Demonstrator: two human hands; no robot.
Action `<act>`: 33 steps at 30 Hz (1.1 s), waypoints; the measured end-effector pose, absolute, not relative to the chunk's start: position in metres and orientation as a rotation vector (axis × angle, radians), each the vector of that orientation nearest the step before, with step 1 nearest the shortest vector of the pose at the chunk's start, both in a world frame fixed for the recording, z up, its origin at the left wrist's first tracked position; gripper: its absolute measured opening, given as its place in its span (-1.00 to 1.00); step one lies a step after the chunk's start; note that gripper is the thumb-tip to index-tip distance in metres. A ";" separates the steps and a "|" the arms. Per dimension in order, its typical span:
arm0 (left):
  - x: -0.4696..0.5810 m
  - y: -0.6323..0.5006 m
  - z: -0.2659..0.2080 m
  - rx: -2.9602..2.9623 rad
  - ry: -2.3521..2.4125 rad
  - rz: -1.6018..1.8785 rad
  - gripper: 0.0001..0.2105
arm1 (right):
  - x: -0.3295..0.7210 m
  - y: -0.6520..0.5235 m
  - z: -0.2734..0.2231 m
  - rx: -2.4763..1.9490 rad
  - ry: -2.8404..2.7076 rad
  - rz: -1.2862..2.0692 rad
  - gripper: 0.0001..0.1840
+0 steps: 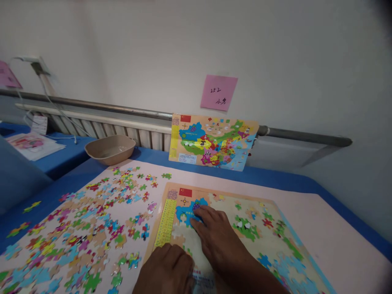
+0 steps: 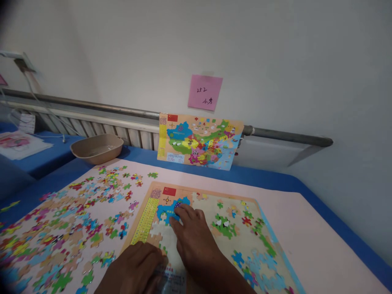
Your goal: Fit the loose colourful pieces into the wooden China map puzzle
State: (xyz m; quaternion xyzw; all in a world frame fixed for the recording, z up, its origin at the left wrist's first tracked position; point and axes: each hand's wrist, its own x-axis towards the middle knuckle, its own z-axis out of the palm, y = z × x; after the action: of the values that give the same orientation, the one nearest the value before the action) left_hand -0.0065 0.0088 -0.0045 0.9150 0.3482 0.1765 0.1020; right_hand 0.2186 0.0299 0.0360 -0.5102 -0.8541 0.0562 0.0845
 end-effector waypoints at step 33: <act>-0.004 0.005 -0.012 2.699 1.040 0.845 -0.72 | 0.228 0.031 0.044 -1.469 -2.398 0.132 -0.53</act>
State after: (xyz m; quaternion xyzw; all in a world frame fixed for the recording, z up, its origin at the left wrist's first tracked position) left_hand -0.0042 0.0053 -0.0116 0.8938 0.3446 0.2799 0.0642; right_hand 0.2283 0.0312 0.0442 -0.5148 -0.8404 0.0463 0.1627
